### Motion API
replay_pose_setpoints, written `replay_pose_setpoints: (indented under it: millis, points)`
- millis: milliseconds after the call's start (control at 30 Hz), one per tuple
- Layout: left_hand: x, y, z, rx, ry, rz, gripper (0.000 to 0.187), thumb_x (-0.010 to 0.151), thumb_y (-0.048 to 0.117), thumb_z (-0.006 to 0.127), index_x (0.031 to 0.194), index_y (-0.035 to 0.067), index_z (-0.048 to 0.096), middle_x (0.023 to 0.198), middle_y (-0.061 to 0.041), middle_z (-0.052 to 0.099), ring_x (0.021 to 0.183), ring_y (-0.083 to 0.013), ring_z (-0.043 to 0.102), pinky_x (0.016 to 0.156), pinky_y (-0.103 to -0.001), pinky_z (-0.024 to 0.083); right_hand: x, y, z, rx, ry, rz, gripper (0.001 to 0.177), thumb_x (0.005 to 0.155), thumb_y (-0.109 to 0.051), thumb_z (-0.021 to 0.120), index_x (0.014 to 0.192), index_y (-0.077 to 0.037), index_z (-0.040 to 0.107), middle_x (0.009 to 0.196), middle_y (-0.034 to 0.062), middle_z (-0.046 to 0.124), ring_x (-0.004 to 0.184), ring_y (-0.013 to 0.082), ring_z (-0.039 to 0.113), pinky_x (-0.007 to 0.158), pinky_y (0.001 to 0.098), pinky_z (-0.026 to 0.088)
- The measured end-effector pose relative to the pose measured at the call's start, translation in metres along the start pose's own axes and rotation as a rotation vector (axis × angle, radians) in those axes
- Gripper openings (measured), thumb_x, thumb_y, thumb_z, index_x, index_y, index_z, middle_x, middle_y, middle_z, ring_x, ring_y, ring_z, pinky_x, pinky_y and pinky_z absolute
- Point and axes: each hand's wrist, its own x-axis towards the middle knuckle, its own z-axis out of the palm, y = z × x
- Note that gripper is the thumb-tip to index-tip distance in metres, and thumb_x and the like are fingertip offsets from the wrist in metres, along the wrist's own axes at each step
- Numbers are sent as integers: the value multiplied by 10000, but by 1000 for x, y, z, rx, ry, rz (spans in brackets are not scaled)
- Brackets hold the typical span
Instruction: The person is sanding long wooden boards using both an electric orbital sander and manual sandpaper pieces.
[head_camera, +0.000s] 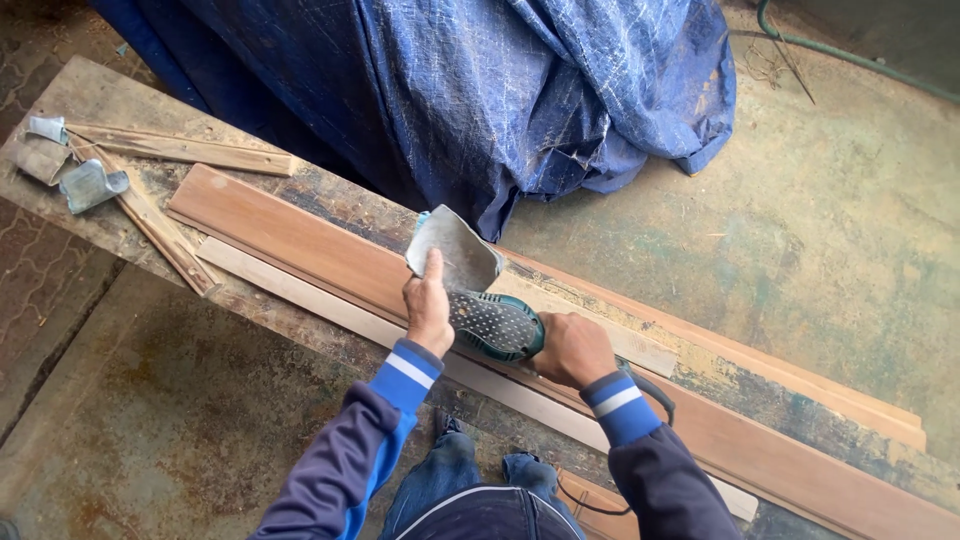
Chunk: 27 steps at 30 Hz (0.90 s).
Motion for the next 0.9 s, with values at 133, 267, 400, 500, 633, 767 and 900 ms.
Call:
replay_pose_setpoints:
  millis: [133, 267, 400, 500, 633, 767, 900]
  points:
    - [39, -22, -32, 5, -11, 29, 468, 1106, 436, 651, 988, -15, 610, 847, -11, 483, 763, -145, 426, 654, -333, 394, 7, -17, 11, 27, 22, 6, 387, 722, -435, 799, 919, -106, 747, 808, 190, 740, 790, 379, 719, 743, 488, 578]
    - [12, 8, -26, -53, -47, 30, 482, 991, 395, 612, 1244, -12, 665, 1110, -21, 685, 968, -112, 593, 848, -273, 495, -1, -22, 12, 46, 31, 25, 419, 716, -454, 802, 904, -87, 724, 798, 207, 728, 781, 395, 714, 736, 495, 579]
    - [-1, -8, -13, -80, -101, 21, 501, 982, 362, 614, 1307, -18, 627, 1221, -47, 683, 1063, -141, 621, 905, -300, 509, -21, -1, 23, 54, 83, 63, 382, 704, -403, 798, 913, -94, 714, 792, 221, 712, 775, 411, 705, 703, 507, 576]
    - [-24, -17, 5, -50, -128, -49, 496, 1006, 371, 599, 1298, -29, 633, 1226, -76, 686, 1078, -166, 633, 921, -325, 522, -43, 26, 31, 51, 137, 49, 304, 716, -295, 747, 948, -102, 712, 781, 204, 718, 780, 404, 709, 691, 512, 572]
    - [-59, -35, 41, -32, -197, -85, 499, 993, 384, 581, 1308, -2, 607, 1229, -69, 687, 1076, -165, 654, 927, -326, 538, -81, 53, 11, 141, 101, 135, 337, 702, -329, 776, 915, -79, 701, 760, 209, 710, 761, 410, 699, 677, 518, 564]
    - [-90, -69, 77, 59, -221, -104, 498, 997, 407, 587, 1282, 2, 636, 1181, -61, 699, 1025, -140, 649, 902, -299, 531, -115, 98, 12, 126, 72, 252, 303, 729, -282, 724, 962, -91, 698, 743, 199, 713, 709, 397, 709, 668, 505, 577]
    - [-106, -136, 110, 102, -249, -114, 474, 1044, 406, 625, 1148, -52, 687, 995, -56, 640, 891, -155, 568, 793, -327, 510, -150, 152, 20, 115, 92, 338, 336, 716, -359, 754, 922, -94, 738, 783, 203, 732, 767, 395, 715, 716, 505, 581]
